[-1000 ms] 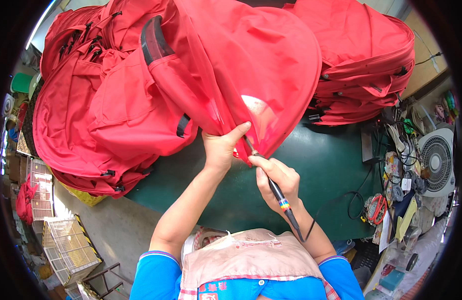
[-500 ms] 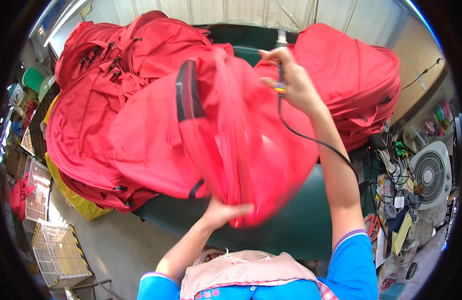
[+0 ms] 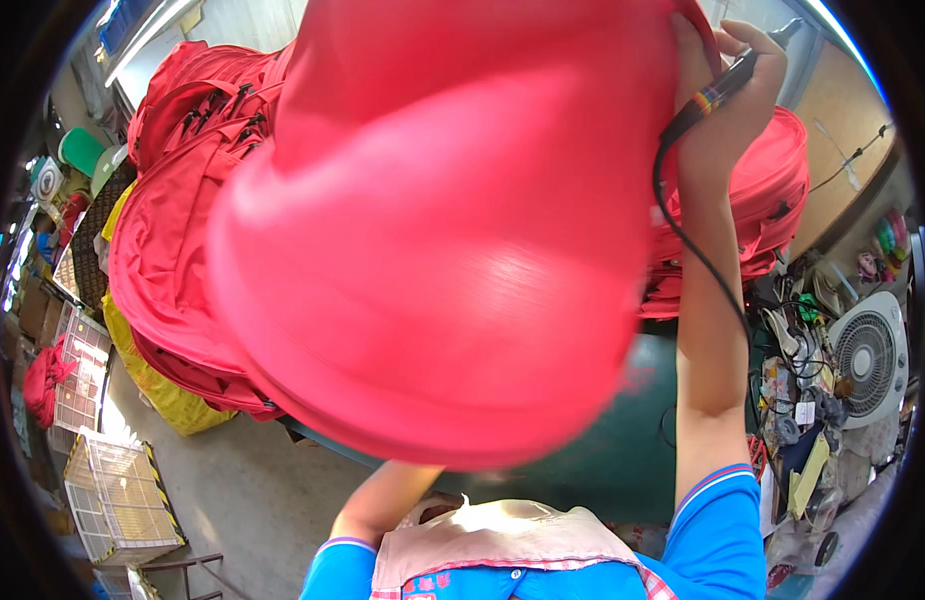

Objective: The person uses a handheld hot-air tool to seal seams on red fabric bags. They pick up each bag, apply the tool along edges, flip the bag to treat multiple sides, and place the finished bag into a stack. The process repeats for several bags.

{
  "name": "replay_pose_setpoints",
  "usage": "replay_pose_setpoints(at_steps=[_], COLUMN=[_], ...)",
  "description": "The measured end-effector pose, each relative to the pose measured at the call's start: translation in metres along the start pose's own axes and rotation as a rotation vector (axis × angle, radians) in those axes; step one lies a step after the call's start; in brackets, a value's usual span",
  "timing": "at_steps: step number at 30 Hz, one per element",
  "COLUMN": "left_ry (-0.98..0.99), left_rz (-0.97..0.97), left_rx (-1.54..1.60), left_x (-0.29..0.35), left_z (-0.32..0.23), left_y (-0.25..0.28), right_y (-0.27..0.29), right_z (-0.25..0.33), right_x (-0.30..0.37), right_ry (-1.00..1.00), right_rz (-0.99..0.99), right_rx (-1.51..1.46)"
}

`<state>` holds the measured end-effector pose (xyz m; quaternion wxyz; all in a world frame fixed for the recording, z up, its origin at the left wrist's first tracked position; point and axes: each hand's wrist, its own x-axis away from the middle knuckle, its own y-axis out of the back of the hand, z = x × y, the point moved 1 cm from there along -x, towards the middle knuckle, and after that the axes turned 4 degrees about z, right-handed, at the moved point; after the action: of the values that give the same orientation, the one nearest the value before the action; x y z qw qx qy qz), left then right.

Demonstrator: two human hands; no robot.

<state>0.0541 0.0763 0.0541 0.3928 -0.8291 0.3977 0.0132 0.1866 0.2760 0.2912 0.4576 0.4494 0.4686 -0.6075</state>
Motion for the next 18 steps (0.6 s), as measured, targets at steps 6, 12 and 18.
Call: replay_pose_setpoints(at_steps=[6,12,18], left_ry=[0.167,0.843,0.568], left_rz=[0.076,0.042,0.215], left_rx=[0.294,0.535,0.065], left_x=[-0.017,-0.047,-0.016], left_z=[0.03,0.015,0.075], left_y=[-0.034,0.048,0.043], right_y=[0.009,-0.025,-0.016], right_z=[0.02,-0.015,-0.004], right_x=[0.068,0.18,0.204], right_ry=[0.132,-0.074,-0.264], right_rz=[0.271,0.383,0.763], right_rx=[0.267,0.069,-0.06])
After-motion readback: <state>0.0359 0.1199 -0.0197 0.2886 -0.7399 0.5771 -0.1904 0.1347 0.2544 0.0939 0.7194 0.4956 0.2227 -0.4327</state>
